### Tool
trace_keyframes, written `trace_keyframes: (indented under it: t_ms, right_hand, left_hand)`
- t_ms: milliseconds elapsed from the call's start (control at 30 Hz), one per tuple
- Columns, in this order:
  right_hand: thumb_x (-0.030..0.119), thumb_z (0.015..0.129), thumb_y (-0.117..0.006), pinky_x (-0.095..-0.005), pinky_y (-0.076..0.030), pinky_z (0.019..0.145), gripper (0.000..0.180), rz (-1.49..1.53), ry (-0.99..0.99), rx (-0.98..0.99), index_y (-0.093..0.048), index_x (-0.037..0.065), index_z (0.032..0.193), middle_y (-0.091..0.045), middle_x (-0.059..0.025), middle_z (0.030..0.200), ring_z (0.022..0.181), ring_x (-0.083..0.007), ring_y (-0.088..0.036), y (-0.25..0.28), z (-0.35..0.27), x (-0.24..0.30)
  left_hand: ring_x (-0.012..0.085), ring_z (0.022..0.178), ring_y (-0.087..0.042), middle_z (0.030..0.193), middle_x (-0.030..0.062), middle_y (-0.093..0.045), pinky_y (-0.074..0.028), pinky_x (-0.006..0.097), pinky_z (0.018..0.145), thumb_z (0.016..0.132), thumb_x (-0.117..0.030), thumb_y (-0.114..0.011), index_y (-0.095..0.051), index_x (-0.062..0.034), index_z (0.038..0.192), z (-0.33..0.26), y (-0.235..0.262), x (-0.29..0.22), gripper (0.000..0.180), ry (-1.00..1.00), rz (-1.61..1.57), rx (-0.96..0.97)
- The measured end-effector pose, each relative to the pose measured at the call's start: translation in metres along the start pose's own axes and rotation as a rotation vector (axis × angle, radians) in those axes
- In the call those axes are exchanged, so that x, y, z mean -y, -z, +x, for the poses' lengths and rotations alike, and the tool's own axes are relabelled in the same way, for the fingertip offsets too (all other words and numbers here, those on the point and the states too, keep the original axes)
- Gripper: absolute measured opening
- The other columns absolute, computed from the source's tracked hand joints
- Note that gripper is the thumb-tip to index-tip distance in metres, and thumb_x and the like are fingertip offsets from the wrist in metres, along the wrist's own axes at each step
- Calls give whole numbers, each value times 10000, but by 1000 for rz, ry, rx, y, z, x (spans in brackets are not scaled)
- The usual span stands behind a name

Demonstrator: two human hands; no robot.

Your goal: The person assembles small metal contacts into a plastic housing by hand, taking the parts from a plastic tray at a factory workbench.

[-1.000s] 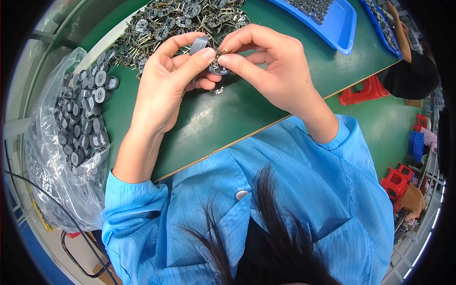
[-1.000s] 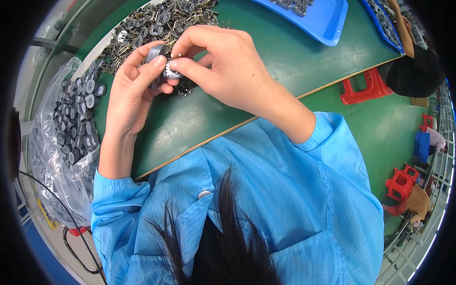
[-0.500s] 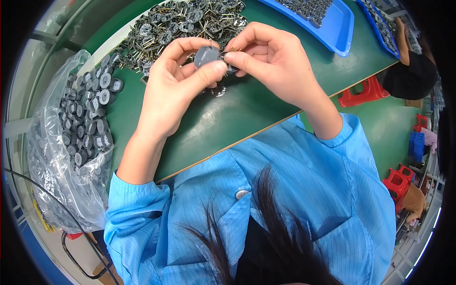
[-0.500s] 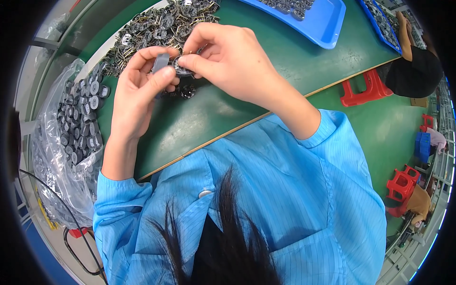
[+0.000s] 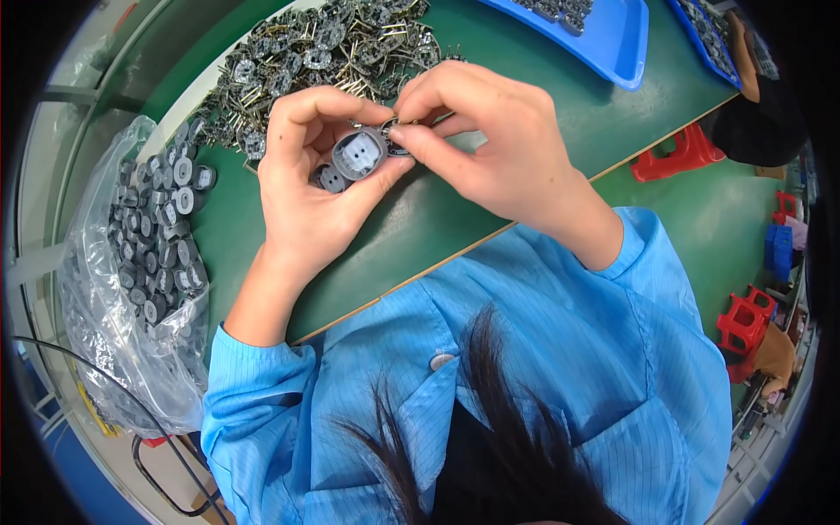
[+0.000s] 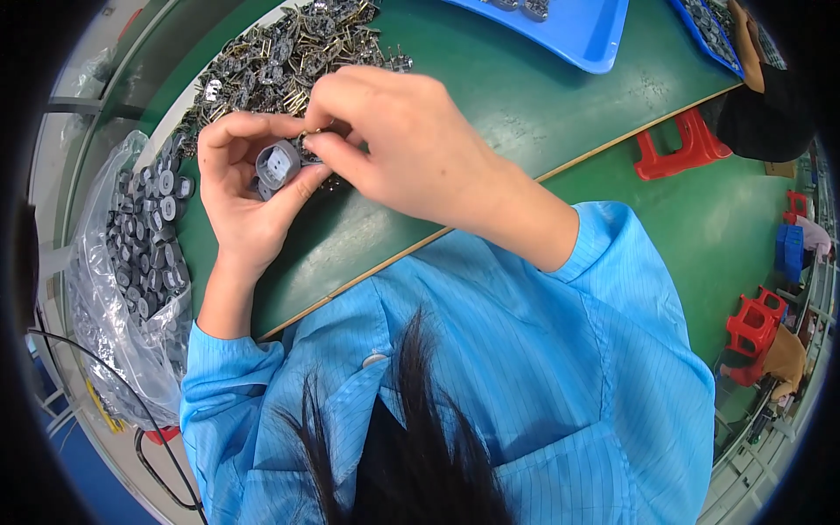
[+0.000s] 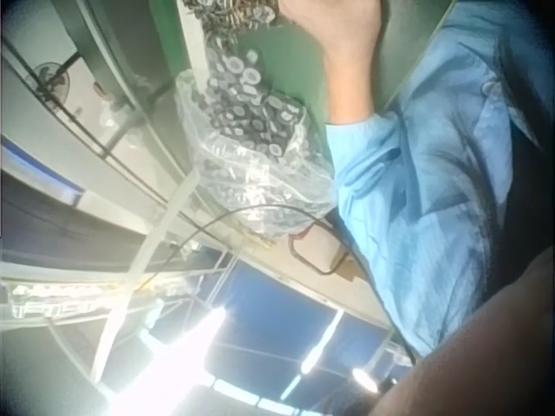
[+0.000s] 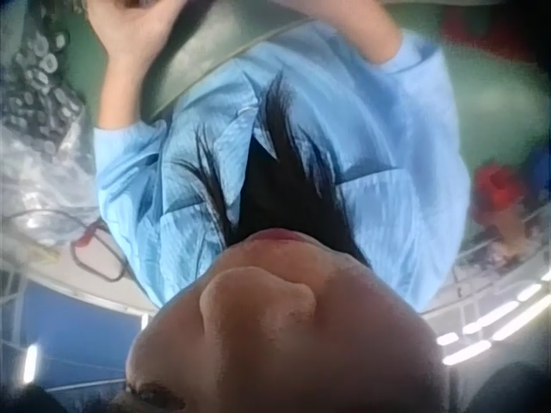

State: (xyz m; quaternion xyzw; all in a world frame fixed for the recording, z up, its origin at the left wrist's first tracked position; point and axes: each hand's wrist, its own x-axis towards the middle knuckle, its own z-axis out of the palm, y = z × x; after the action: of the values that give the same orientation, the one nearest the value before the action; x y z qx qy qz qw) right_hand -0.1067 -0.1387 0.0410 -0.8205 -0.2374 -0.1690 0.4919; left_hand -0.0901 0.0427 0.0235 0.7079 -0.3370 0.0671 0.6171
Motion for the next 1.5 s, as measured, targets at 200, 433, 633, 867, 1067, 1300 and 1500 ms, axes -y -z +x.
trace_keyframes:
  t_ms: [200,433,633,867,1067,1300,1500]
  right_hand:
    - [55,754,-688,-253,-530,645,157,571,-353,108,-599,-6,868,-655,-104,828,725,-137,-658,11,6,-1]
    - [39,723,-684,-282,-537,688,183,339,-344,173,-605,-7,881,-655,-107,805,757,-172,-671,12,6,10]
    - [63,727,-695,-280,-536,711,186,445,-387,193,-622,-10,881,-665,-103,819,769,-163,-664,16,11,5]
    - [106,735,-690,-270,-532,694,199,454,-421,208,-644,-18,884,-672,-96,796,754,-144,-656,11,4,6]
    - [103,745,-671,-277,-524,635,208,229,-314,113,-654,-21,912,-667,-112,747,691,-145,-655,4,0,9]
    - [129,825,-661,-264,-539,730,289,558,-509,238,-627,-46,1052,-673,-109,922,782,-150,-648,37,8,-5]
    - [78,821,-617,-257,-540,727,264,525,-559,214,-626,-61,1045,-674,-121,900,758,-140,-647,36,10,-4]
  left_hand:
    - [174,957,-613,1016,105,-587,-517,285,802,669,59,-773,-439,-44,1102,3,2,-5,556,-41,-4,2]
    - [168,931,-626,1005,113,-603,-528,263,749,670,47,-778,-443,-36,1111,-1,3,-2,560,-126,62,12]
    - [169,912,-637,1007,115,-615,-539,272,750,675,45,-776,-463,-26,1094,0,4,-3,528,-190,91,-9]
    - [173,896,-643,1008,113,-617,-543,283,754,674,45,-777,-474,-29,1095,-1,-1,-8,523,-214,102,-4]
    - [171,887,-645,1005,112,-618,-543,284,766,673,44,-778,-481,-25,1099,-2,3,1,524,-313,266,37]
    - [172,935,-626,984,103,-611,-524,277,782,667,43,-776,-463,-22,1121,1,2,-9,555,-73,89,-43]
    - [160,953,-623,985,90,-612,-515,269,811,667,55,-768,-472,-21,1130,0,3,-12,555,12,95,-12]
